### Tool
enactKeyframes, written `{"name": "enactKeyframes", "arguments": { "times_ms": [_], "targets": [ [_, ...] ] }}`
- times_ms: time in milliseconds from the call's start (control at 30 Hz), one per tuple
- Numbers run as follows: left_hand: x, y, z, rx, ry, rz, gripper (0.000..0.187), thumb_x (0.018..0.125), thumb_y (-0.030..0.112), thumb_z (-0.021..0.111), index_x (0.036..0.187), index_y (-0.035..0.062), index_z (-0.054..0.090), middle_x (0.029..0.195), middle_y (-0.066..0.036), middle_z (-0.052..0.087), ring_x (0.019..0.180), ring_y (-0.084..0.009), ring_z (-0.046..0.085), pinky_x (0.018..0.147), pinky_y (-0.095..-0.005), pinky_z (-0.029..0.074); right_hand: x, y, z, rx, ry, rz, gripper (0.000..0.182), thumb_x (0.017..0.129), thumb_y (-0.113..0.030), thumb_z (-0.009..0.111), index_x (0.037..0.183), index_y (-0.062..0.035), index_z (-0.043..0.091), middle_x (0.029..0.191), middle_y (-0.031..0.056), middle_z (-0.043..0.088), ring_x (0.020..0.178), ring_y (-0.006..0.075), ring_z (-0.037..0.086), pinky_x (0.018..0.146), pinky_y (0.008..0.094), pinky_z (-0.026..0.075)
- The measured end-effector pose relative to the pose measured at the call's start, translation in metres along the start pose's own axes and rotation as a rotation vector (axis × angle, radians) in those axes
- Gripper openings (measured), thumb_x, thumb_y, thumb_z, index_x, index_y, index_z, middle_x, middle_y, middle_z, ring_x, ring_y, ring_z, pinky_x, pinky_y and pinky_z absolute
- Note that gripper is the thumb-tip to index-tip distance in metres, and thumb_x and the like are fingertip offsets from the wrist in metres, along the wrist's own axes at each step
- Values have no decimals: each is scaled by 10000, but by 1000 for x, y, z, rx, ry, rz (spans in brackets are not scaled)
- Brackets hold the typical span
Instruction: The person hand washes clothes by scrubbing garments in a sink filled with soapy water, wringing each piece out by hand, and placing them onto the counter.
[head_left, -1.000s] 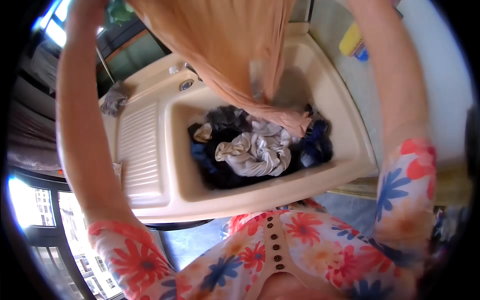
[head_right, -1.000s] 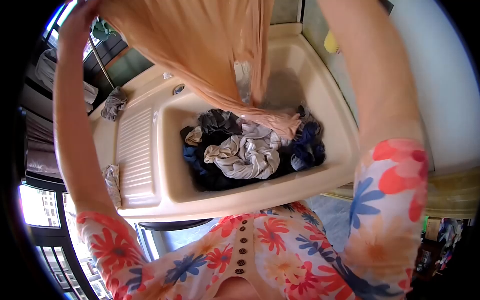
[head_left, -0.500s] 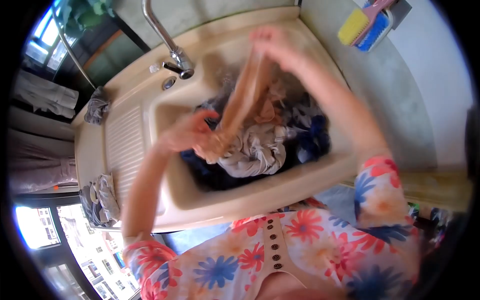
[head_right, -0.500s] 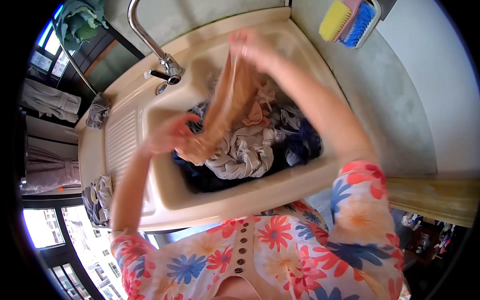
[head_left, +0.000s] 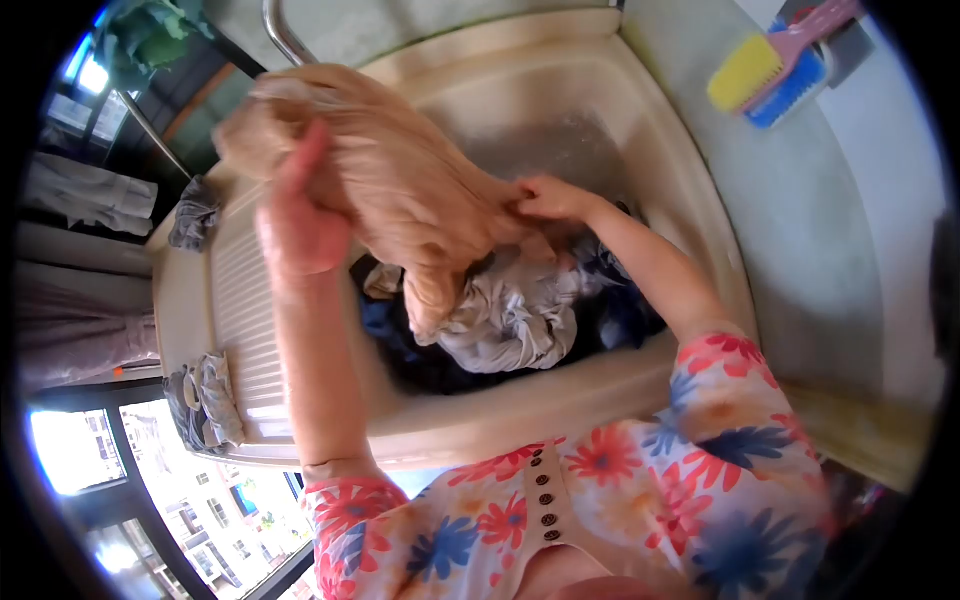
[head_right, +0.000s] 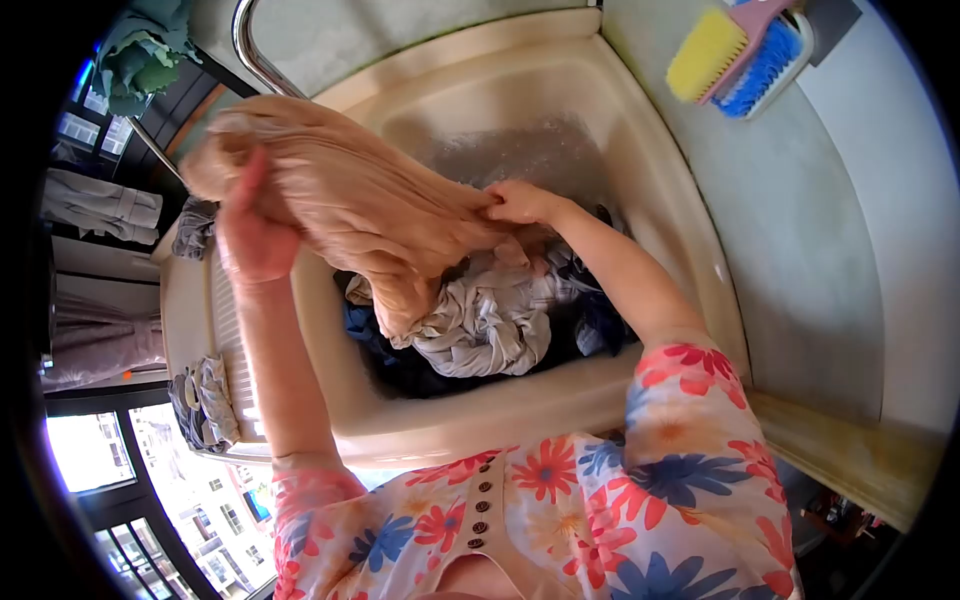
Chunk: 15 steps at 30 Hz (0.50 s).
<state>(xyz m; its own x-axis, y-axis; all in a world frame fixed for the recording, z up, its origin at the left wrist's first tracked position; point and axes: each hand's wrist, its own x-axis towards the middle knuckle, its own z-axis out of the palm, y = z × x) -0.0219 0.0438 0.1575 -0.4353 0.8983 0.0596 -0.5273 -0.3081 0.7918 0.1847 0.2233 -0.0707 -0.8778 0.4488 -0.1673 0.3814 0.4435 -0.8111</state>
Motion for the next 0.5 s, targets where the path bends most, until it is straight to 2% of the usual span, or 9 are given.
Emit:
{"name": "enactKeyframes", "arguments": {
  "times_ms": [33,100,167,267,300,333,367,433,500],
  "targets": [
    [2,12,-5,-11,-51,33,353,843,149,532,1164,14,478,1110,-98,554,1041,-228,527,917,-369,413,-3,-19,-11,24,-22,71,369,730,-163,630,1072,-43,559,974,76,609,888,157,547,752,312,444],
    [-8,31,-11,-68,-140,-25,352,860,174,508,1172,17,474,1118,-100,552,1053,-228,521,925,-375,404,-2,-18,-53,275,3,0,401,728,-247,663,1051,-28,571,943,87,626,898,183,578,779,293,439],
    [-12,21,-19,-20,-11,-88,337,868,196,507,1158,26,488,1099,-82,559,1036,-210,525,925,-359,402,-8,-21,-92,529,332,66,357,750,-220,654,1037,-24,569,923,67,619,871,151,570,749,270,445],
    [-7,-45,-54,145,264,-163,330,850,186,560,1138,37,504,1073,-58,568,1002,-183,534,909,-329,412,5,10,-102,682,556,41,310,778,-195,628,1033,-28,566,915,71,618,834,166,577,724,281,457],
    [-2,-75,-62,111,349,-233,360,837,170,584,1157,29,495,1093,-59,562,1016,-176,528,900,-315,419,8,31,-89,642,538,113,318,791,-208,614,1049,-29,564,932,87,618,821,177,586,710,299,467],
    [7,-108,-83,72,361,-330,408,831,193,599,1182,22,482,1127,-68,549,1039,-180,518,896,-307,422,15,54,-74,386,557,351,313,794,-194,606,1052,-24,560,934,101,617,852,197,596,705,305,474],
    [12,-132,-90,9,311,-421,468,818,219,619,1211,18,463,1172,-77,524,1068,-179,496,916,-305,402,14,62,-65,12,423,512,352,787,-238,609,1055,-16,552,935,130,617,841,226,601,708,323,471],
    [23,-178,-114,140,227,-472,514,835,285,596,1240,16,428,1194,-79,501,1079,-172,473,900,-324,392,5,72,-55,-32,414,440,364,767,-290,609,1012,-23,574,919,138,621,825,243,602,728,350,471],
    [17,-187,-90,126,278,-430,495,842,315,583,1221,27,449,1156,-79,524,1066,-182,483,884,-333,392,3,89,-55,405,621,285,348,756,-293,612,980,-28,591,915,142,624,819,245,603,745,354,471]
  ]
}}
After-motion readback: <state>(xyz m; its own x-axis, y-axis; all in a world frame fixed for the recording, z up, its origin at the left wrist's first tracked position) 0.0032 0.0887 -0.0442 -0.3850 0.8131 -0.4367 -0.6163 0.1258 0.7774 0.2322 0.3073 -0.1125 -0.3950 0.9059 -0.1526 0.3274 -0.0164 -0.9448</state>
